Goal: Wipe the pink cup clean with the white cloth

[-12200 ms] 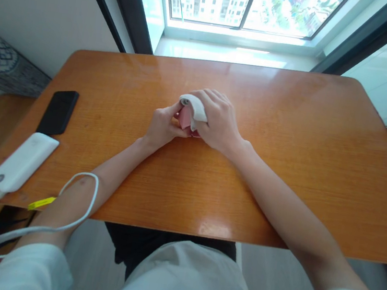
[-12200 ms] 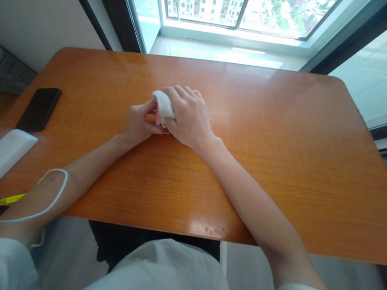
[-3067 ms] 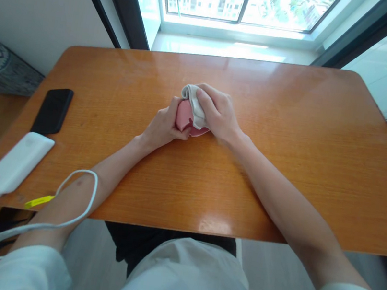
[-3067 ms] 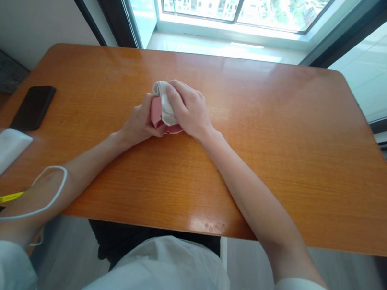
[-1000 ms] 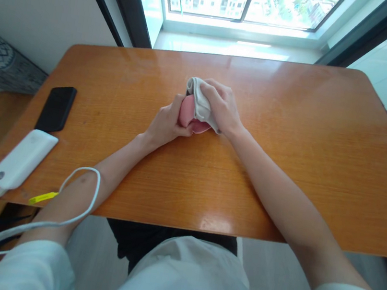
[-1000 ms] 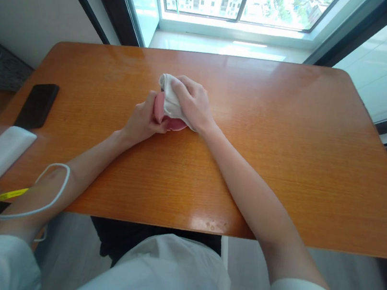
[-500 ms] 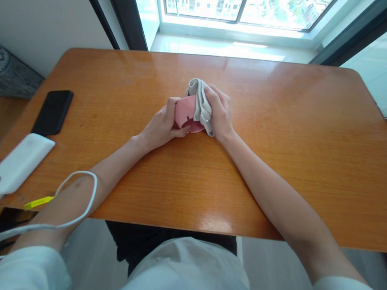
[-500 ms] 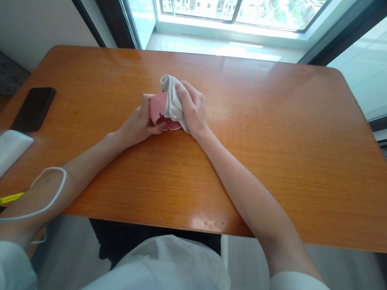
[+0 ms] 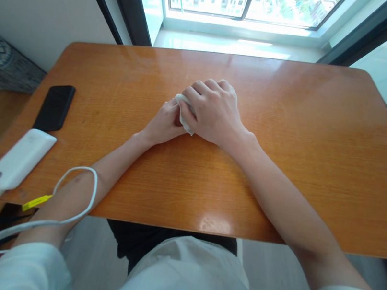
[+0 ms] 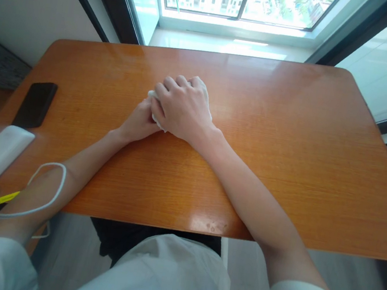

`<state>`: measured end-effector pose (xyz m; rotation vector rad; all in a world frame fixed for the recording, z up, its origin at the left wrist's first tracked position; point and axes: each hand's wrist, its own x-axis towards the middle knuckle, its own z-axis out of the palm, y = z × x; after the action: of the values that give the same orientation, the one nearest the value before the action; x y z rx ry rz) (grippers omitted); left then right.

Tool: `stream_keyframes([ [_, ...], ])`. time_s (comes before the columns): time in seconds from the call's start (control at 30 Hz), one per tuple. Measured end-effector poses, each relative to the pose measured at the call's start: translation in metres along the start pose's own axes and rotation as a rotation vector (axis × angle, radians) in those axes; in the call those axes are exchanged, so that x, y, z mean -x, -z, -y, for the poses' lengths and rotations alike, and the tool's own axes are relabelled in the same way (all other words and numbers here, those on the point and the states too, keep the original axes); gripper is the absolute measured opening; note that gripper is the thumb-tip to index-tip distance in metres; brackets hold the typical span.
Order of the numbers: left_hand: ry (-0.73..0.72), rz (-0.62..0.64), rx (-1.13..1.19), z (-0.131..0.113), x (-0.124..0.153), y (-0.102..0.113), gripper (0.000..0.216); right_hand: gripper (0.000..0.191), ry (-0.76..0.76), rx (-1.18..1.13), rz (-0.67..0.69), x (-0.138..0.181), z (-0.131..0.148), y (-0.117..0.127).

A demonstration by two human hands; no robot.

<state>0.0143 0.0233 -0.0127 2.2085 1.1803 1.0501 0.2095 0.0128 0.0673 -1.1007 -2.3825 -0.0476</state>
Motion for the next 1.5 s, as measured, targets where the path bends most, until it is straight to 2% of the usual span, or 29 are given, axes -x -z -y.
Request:
stream_keyframes([
  [0.1,0.044,-0.049,0.056,-0.002,0.002,0.003,0.048,0.036,0.000,-0.019,0.004,-0.001,-0.002,0.001],
  [0.23,0.064,-0.048,0.044,-0.002,0.002,0.002,0.048,0.033,-0.028,-0.119,-0.012,-0.004,-0.011,0.000],
  [0.43,0.081,-0.067,0.118,-0.005,-0.003,-0.001,0.053,0.035,-0.114,-0.452,-0.083,-0.003,-0.032,-0.004],
  [0.57,0.052,-0.071,0.140,0.000,-0.004,-0.004,0.050,0.047,-0.243,-0.792,-0.277,0.010,-0.042,-0.025],
  [0.67,0.037,-0.082,0.126,0.008,-0.004,-0.008,0.054,0.061,-0.362,-0.931,-0.407,0.016,-0.048,-0.050],
  [0.77,0.033,-0.068,0.086,0.015,-0.002,-0.011,0.056,0.067,-0.430,-1.000,-0.458,0.014,-0.051,-0.071],
  [0.87,0.019,-0.042,0.030,0.018,0.002,-0.011,0.055,0.067,-0.458,-1.022,-0.459,0.011,-0.052,-0.077],
  [1.03,0.009,-0.018,-0.047,0.017,0.005,-0.007,0.057,0.063,-0.379,-0.831,-0.333,0.012,-0.043,-0.051],
  [1.23,0.007,-0.047,-0.127,0.018,0.007,-0.004,0.060,0.047,-0.175,-0.315,-0.149,0.009,-0.013,-0.013],
  [1.33,-0.013,-0.057,-0.139,0.020,0.007,-0.007,0.053,0.042,-0.133,-0.083,-0.093,0.007,0.012,-0.008],
  [1.5,-0.015,-0.043,-0.182,0.025,0.004,-0.015,0.039,0.045,-0.075,0.118,-0.004,0.008,0.039,-0.011],
])
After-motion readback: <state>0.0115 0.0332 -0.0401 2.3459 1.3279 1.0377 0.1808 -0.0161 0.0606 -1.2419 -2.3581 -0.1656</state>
